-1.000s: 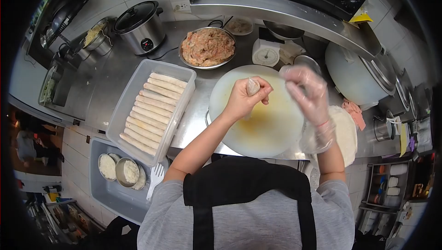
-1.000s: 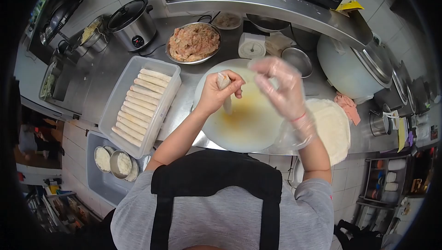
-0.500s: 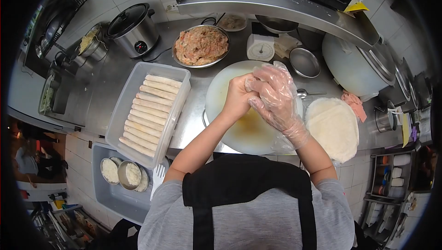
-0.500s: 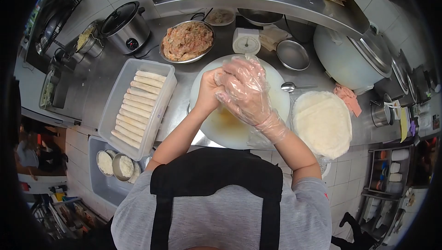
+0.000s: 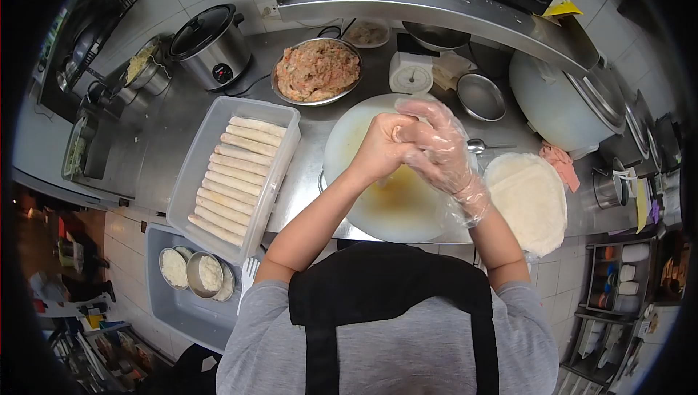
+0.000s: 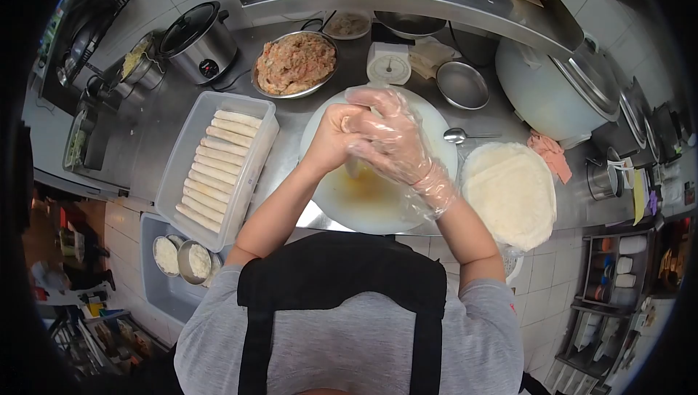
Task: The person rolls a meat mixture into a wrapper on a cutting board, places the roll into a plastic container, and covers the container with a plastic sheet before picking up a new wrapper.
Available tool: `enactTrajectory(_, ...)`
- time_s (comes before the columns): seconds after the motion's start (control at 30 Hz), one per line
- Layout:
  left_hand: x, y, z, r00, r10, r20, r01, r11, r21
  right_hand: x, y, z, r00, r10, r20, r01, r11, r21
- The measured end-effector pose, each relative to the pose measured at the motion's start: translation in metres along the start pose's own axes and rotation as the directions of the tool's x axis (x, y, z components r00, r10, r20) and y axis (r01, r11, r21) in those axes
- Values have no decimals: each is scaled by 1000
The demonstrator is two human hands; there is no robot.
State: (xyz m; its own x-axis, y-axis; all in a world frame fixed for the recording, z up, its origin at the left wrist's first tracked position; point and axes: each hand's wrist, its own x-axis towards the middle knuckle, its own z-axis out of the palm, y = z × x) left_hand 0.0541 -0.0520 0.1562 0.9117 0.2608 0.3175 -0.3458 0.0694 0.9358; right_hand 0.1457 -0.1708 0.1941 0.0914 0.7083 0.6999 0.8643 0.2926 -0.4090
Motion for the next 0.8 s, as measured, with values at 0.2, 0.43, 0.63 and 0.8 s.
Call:
enactTrajectory(0.2,6,12,2,989,-58,-137,75,990,117,-22,9,31,963,224,-150,-163,926,340)
enactTrajectory(0.43,10,29,1,981,85,-176,-102,991,-88,-52,22,53,781,553,291,-571,444,690)
enactTrajectory(0.63,1,14,-20,968,-122,220,204,892,-404,-42,20,34,742,350,572,-666,291,687)
enactTrajectory(0.8,-12,27,-12,991,-93,-101,101,992,72,-12,-16,-4,994,98,-48,-84,970,229)
